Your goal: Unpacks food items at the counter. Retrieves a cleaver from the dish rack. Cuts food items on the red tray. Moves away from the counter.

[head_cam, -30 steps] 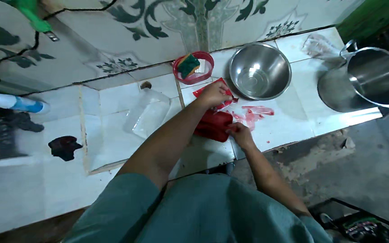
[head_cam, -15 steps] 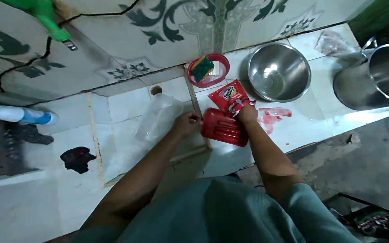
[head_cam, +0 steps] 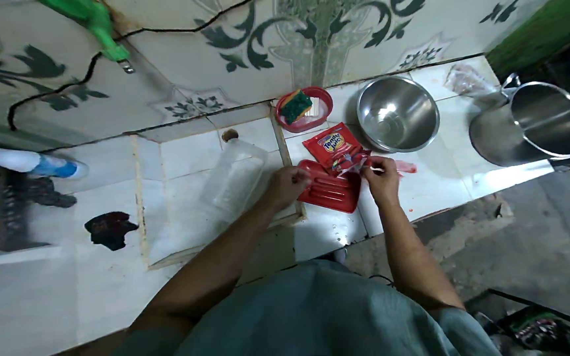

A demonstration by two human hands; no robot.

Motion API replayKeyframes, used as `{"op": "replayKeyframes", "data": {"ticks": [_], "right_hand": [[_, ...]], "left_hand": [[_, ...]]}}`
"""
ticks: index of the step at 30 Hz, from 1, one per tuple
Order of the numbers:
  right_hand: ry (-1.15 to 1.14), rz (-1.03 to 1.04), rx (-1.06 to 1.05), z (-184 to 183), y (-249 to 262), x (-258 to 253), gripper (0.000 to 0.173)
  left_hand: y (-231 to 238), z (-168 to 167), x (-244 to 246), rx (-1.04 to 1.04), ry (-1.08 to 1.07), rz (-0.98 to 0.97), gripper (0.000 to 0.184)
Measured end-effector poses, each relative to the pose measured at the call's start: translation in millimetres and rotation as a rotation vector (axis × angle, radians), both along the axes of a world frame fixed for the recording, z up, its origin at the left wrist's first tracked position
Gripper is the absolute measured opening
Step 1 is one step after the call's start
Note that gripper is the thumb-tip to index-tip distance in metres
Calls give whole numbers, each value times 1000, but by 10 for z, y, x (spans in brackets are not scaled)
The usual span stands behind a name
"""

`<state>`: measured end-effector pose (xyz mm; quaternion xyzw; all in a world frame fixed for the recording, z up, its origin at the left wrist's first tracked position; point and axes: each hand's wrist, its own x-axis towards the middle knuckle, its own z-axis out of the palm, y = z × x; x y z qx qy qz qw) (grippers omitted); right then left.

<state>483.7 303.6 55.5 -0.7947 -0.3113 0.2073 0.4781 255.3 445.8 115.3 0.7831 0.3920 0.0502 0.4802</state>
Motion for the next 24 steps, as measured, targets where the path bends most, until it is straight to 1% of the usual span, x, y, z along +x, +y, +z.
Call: {"op": "replayKeyframes", "data": {"ticks": [4, 7, 10, 14, 16, 21, 24], "right_hand": [[-146, 121, 167, 290, -354, -60, 29], [-257, 186, 251, 474, -548, -40, 26], [-303, 184, 274, 603, -729, 37, 25], [-337, 186, 247, 725, -963, 183, 27], [-356, 191, 255, 760, -1054, 265, 28], [-398, 198, 290, 851, -1187, 451, 30], [-452, 193, 291, 877, -1251, 555, 27]], "left_hand": [[-355, 124, 478, 84, -306, -80, 15], [-601, 306, 806, 80, -427, -139, 15], [-769, 499, 1019, -8, -401, -189, 17], [-934, 636, 1204, 49, -269, -216, 15], [-1003, 706, 1276, 42, -214, -216, 14], [-1129, 813, 1427, 22, -162, -202, 13], [-1193, 848, 1509, 13, -150, -219, 14]]}}
